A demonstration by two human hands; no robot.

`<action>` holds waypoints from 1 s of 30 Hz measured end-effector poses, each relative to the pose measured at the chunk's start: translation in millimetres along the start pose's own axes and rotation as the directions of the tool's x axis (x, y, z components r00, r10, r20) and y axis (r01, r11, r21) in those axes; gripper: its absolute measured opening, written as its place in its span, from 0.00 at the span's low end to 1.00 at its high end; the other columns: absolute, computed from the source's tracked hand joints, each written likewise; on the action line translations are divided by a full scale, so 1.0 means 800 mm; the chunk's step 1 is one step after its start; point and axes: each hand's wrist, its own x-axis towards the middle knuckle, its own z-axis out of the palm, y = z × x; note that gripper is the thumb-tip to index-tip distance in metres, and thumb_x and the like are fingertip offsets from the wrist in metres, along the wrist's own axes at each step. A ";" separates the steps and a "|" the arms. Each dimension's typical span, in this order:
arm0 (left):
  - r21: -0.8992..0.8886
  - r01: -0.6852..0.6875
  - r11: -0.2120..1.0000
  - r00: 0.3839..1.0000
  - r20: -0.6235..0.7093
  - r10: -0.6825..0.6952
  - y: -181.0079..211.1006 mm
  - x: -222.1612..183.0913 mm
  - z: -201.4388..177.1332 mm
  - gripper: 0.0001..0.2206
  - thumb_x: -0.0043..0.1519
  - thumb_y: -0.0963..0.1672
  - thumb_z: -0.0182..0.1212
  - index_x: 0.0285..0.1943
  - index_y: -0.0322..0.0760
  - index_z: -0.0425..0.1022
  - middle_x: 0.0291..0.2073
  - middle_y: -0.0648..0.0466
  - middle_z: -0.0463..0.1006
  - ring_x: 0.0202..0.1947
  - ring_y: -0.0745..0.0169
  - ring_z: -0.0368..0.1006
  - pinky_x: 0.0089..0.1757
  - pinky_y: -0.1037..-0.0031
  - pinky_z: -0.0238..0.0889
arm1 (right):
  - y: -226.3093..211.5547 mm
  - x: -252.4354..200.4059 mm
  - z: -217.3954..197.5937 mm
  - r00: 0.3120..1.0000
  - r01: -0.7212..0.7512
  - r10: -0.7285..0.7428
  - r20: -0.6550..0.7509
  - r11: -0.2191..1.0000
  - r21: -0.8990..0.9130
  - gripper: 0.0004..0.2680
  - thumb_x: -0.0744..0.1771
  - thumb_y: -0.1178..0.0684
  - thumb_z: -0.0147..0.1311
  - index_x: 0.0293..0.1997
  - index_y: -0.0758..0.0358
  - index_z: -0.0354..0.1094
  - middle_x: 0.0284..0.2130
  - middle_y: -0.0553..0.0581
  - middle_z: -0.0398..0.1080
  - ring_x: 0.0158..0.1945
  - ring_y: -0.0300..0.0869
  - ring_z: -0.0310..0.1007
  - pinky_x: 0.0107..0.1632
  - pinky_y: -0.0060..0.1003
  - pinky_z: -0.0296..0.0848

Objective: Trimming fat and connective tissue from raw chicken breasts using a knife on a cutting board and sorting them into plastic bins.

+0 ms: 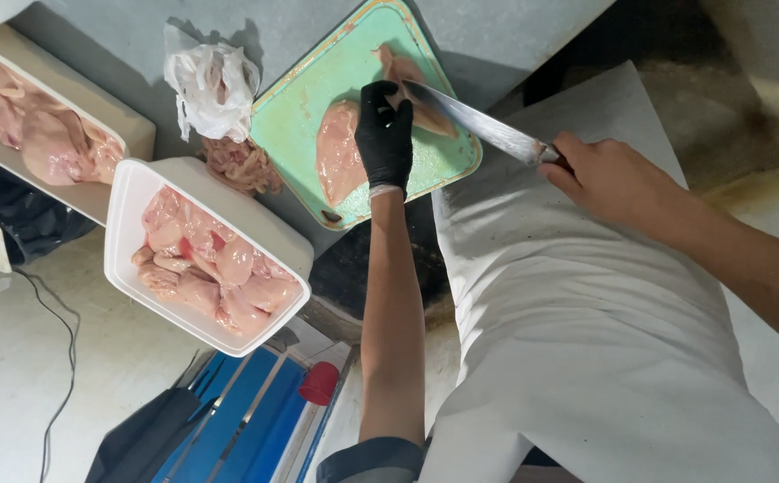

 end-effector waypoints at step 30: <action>0.089 0.016 0.996 0.988 -0.152 -0.003 -0.027 0.036 0.024 0.35 0.52 0.50 0.76 0.67 0.49 0.62 0.31 0.60 0.84 0.36 0.64 0.85 0.37 0.68 0.75 | 0.003 -0.012 0.011 0.978 0.011 0.006 -0.206 0.997 0.081 0.11 0.76 0.49 0.49 0.48 0.69 0.59 0.28 0.69 0.72 0.28 0.64 0.72 0.29 0.55 0.63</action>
